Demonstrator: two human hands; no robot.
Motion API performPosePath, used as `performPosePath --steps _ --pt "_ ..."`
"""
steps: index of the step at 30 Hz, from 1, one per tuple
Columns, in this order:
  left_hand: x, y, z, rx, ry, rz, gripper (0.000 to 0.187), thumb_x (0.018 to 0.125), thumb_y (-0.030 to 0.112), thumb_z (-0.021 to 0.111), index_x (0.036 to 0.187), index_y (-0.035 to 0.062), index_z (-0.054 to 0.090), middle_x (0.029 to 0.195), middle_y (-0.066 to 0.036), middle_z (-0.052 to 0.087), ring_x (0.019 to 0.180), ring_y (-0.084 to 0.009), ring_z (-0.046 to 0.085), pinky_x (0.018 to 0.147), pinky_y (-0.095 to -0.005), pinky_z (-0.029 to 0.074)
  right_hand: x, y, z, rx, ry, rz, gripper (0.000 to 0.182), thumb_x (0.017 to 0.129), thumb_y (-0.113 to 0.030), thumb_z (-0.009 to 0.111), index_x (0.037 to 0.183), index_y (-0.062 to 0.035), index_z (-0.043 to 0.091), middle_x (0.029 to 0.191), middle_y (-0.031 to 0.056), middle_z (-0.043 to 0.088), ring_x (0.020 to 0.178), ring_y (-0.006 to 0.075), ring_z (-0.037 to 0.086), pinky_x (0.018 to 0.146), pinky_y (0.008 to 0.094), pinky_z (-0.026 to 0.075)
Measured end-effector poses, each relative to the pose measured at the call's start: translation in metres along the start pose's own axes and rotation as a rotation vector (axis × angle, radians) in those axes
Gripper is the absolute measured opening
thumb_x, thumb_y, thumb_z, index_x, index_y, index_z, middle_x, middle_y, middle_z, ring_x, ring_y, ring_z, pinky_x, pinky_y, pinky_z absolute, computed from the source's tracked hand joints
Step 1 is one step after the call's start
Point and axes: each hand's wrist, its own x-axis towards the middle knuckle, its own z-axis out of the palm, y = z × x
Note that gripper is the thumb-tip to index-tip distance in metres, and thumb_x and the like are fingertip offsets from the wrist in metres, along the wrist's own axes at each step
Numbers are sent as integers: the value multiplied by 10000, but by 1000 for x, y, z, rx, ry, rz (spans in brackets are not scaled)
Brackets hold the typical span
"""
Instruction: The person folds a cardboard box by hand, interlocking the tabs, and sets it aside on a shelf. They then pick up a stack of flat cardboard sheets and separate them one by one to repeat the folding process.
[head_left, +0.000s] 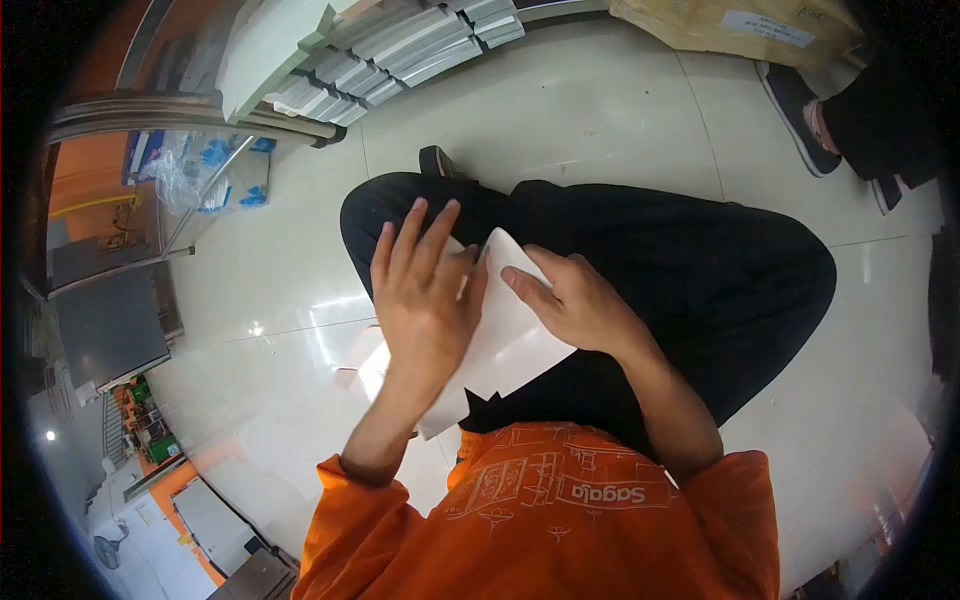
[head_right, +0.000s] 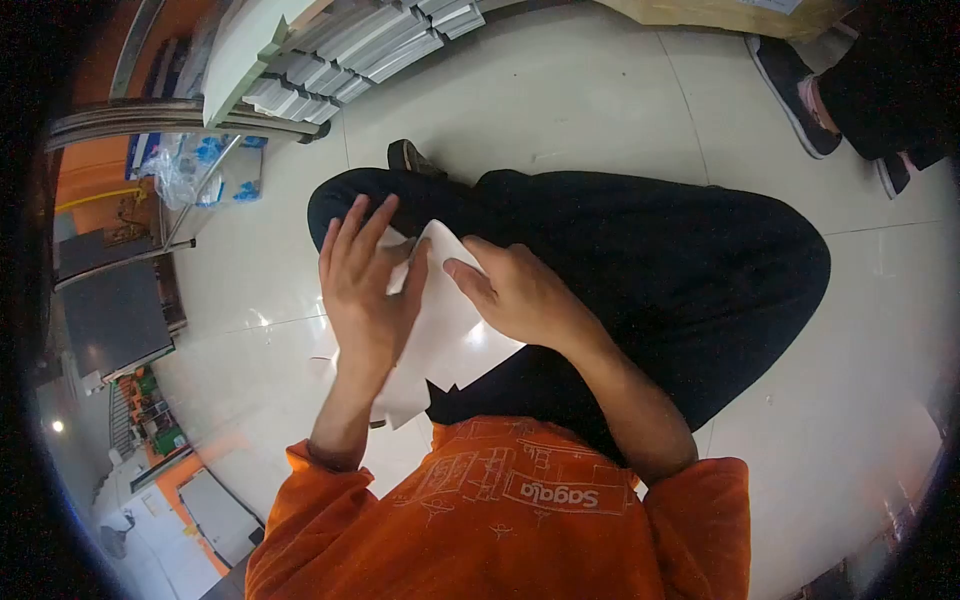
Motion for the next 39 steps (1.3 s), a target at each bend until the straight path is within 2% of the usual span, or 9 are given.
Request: performPosePath --steps 4,9,12,15,16,19,20,24,39 --pt "-14 19 5 -69 -255 -8 427 924 167 575 1290 -54 561 1369 -165 542 1411 -349 325 1149 -577 96 -1 13 11 -7 85 -65 273 969 -217 569 850 26 531 591 227 541 490 376 538 471 400 389" --pt "3 -5 -14 -340 -344 -118 387 912 234 629 1199 -25 639 1242 -159 634 1365 -365 394 1132 -629 22 -2 2 3 -25 74 -100 215 958 -177 574 890 23 537 597 216 555 510 370 572 473 408 393" --pt "25 -16 -25 -457 -450 -140 353 681 249 846 976 88 739 1006 -71 721 1216 -296 555 1141 -609 108 -2 -3 0 26 -33 -82 188 952 -162 577 897 14 543 596 200 562 505 358 569 471 401 392" --pt "43 -29 -25 -521 -699 -122 238 661 186 869 793 78 704 957 -105 720 1099 -258 629 1153 -580 133 -4 -3 -3 24 -124 -159 190 951 -167 581 891 9 543 586 193 548 492 358 557 464 398 382" --pt "44 -29 -21 -512 -656 -66 232 653 127 876 718 74 660 885 -86 709 949 -197 672 1071 -505 356 -4 -5 -6 -4 -145 -101 190 955 -177 582 909 5 559 607 170 572 507 316 576 477 380 397" --pt "48 -42 -14 -778 -650 -343 247 697 152 863 739 31 652 758 -54 687 781 -131 677 787 -358 549 -3 -7 -19 80 -144 -25 188 958 -188 588 976 -1 599 689 114 627 586 228 614 537 333 442" --pt "46 -51 -9 -977 -500 -384 224 740 88 835 765 20 624 728 -67 681 661 -92 642 547 -226 511 -3 -6 -23 190 -126 -8 200 957 -189 592 1026 -4 623 751 81 660 649 182 634 584 304 472" --pt "39 -79 2 -1175 -318 -601 180 823 69 762 789 45 586 749 -60 685 636 -86 622 553 -222 501 3 7 -34 1238 -206 83 459 974 -404 544 1242 -37 610 1147 137 643 1049 182 616 916 352 511" --pt "31 -40 8 -1134 -306 -661 209 867 87 728 888 9 536 758 -93 688 642 -105 648 537 -213 496 5 2 -10 700 32 -100 576 857 -132 735 1363 4 494 1063 110 676 972 149 645 836 282 534"
